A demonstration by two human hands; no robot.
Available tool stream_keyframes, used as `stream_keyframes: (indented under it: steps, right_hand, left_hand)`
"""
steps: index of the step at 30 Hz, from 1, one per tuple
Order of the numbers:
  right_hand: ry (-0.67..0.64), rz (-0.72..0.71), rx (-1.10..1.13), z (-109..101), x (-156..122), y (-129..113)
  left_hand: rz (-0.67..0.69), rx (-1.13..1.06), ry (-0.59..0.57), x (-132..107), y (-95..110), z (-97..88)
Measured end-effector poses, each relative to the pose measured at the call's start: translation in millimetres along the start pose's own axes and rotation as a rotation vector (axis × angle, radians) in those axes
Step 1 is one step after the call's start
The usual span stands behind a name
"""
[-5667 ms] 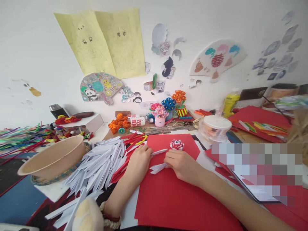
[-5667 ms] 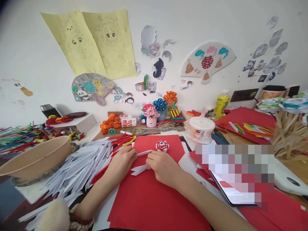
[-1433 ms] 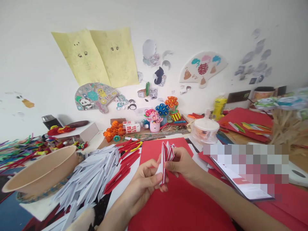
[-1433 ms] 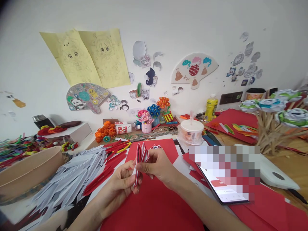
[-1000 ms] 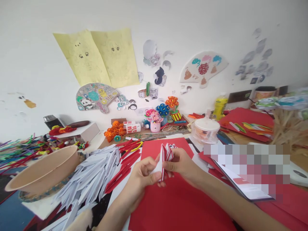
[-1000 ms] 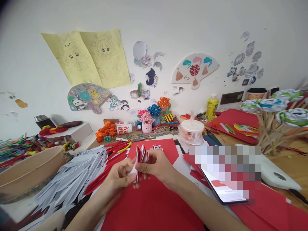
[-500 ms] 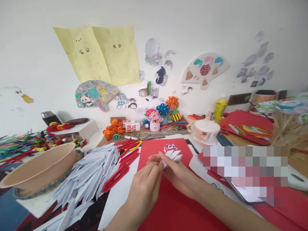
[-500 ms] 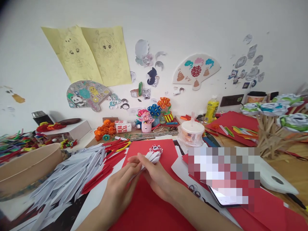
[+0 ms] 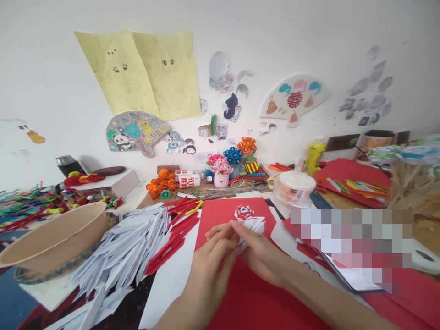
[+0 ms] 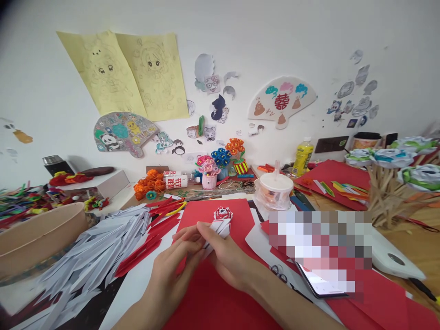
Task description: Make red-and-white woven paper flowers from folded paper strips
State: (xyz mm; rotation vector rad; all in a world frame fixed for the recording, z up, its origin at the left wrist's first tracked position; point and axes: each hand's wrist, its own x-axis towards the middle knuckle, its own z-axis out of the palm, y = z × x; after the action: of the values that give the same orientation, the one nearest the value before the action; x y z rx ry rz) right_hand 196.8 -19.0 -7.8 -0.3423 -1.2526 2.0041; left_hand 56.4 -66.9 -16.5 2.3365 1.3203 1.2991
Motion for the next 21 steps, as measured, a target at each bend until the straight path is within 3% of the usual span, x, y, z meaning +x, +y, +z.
stream_keyframes:
  steps: [11,16,21]
  right_hand:
    - [-0.013,0.003,-0.151,1.4,-3.2,-2.9]
    - [-0.006,-0.081,-0.261,-16.5,4.2,-10.1]
    - [0.043,-0.143,-0.269,-30.9,8.4,-13.3]
  left_hand:
    - [0.007,-0.033,0.078,-1.1,1.5,3.7]
    - [-0.172,-0.141,0.138,4.1,2.0,-0.2]
    - [-0.337,-0.311,0.114,8.6,1.4,-3.5]
